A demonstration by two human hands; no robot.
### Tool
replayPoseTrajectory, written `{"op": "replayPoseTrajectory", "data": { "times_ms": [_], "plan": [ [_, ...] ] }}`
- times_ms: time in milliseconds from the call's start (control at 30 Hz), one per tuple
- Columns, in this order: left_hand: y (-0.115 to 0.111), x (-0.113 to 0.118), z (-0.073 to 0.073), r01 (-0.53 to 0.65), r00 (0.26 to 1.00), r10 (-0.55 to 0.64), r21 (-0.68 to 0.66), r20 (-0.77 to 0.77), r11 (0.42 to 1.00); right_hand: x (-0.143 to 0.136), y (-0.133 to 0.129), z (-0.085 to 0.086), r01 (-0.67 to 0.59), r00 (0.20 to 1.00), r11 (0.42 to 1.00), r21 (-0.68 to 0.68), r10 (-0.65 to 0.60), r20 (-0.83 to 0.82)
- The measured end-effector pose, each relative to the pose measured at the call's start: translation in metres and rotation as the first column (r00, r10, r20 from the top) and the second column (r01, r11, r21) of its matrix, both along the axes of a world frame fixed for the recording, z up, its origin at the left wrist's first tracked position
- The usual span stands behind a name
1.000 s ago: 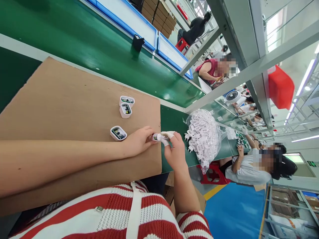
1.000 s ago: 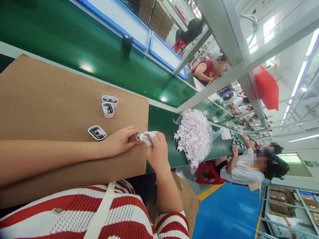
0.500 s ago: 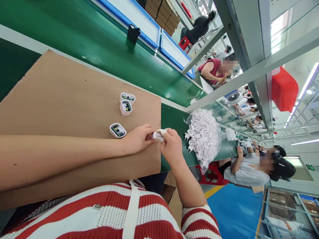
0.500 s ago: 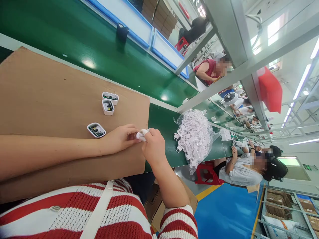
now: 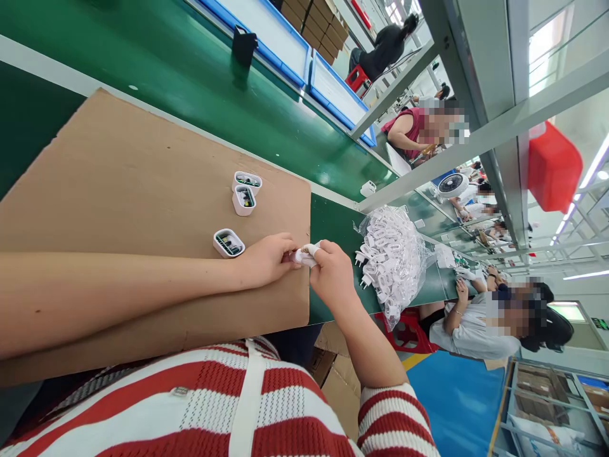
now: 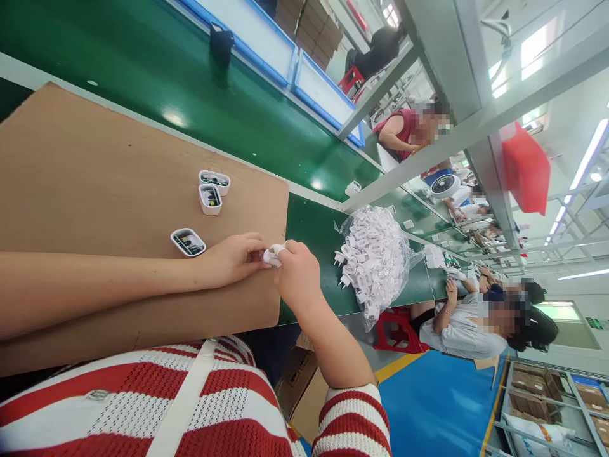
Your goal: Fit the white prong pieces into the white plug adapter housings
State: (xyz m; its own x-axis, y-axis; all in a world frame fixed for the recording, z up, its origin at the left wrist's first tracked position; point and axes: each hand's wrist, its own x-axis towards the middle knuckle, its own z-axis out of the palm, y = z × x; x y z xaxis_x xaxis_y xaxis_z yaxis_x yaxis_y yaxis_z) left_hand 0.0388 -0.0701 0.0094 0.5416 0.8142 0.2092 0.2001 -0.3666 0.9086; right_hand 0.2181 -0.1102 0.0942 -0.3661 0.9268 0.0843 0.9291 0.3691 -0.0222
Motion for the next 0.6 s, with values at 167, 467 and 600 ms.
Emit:
{"op": "replayPoseTrajectory", "data": {
  "times_ms": [167, 467, 600],
  "plan": [
    [0.001, 0.000, -0.001, -0.002, 1.000, 0.002, -0.001, 0.000, 1.000, 0.003, 0.005, 0.002, -0.047, 0.998, 0.997, -0.056, 0.045, -0.032],
    [-0.001, 0.002, -0.004, -0.047, 0.999, 0.047, -0.016, -0.010, 0.999, 0.000, 0.002, -0.005, 0.071, 0.993, 0.997, -0.018, -0.073, -0.097],
    [-0.004, 0.002, -0.002, -0.041, 0.998, 0.041, 0.004, -0.039, 0.999, 0.003, -0.010, -0.020, 0.135, 0.966, 0.990, 0.027, -0.126, -0.224]
  ]
}}
